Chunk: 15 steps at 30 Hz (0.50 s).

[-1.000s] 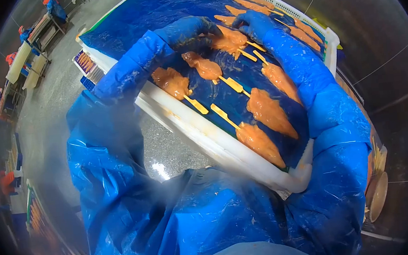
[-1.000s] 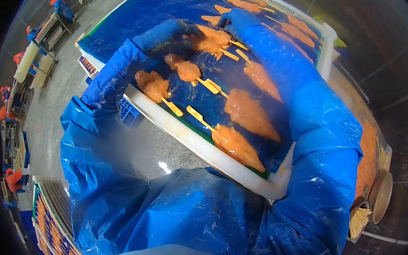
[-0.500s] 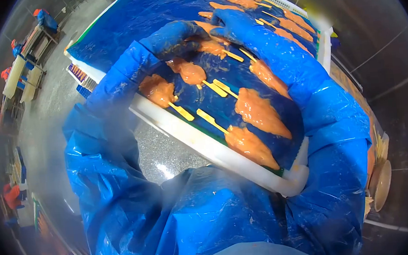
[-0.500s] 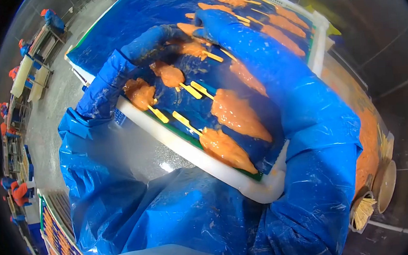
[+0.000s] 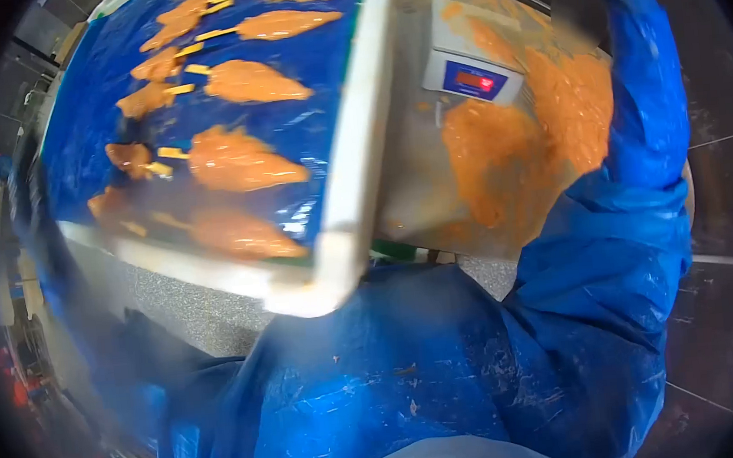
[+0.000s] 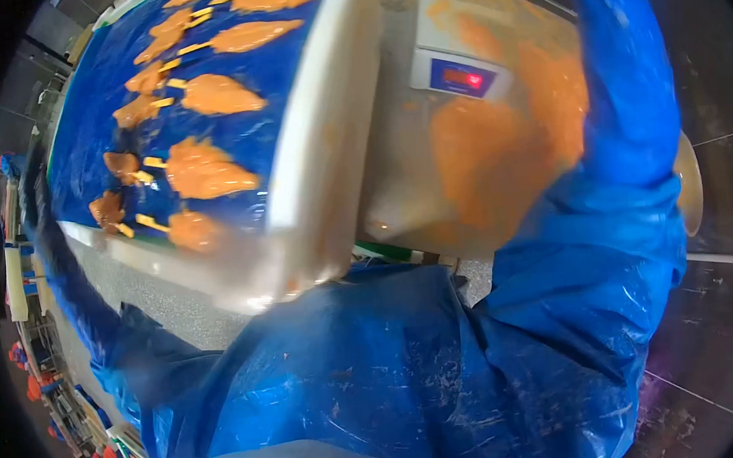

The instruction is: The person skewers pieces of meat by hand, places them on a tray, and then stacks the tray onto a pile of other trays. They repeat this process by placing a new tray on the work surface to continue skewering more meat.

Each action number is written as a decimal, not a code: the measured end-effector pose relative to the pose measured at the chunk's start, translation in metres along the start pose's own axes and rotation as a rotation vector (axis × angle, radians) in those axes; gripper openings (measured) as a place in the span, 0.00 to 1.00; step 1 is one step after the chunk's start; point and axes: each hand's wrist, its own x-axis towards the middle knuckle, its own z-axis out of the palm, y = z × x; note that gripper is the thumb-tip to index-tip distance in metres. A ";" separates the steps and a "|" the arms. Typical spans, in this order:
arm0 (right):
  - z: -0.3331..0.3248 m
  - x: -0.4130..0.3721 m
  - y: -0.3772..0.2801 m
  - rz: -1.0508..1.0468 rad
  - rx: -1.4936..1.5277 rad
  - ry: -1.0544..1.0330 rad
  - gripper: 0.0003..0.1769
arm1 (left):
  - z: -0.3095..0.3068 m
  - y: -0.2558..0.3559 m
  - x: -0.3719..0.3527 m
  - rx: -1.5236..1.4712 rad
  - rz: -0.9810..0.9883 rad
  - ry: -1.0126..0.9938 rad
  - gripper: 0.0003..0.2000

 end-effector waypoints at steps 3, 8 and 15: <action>-0.026 -0.081 0.112 0.260 0.012 0.086 0.23 | -0.034 -0.028 -0.040 -0.079 -0.010 0.290 0.17; 0.039 -0.235 0.226 0.845 0.295 -0.008 0.16 | 0.000 -0.135 -0.122 -0.250 -0.377 0.391 0.17; 0.172 -0.205 0.264 1.029 0.494 0.093 0.19 | 0.118 -0.196 -0.339 -0.406 -1.090 -0.054 0.16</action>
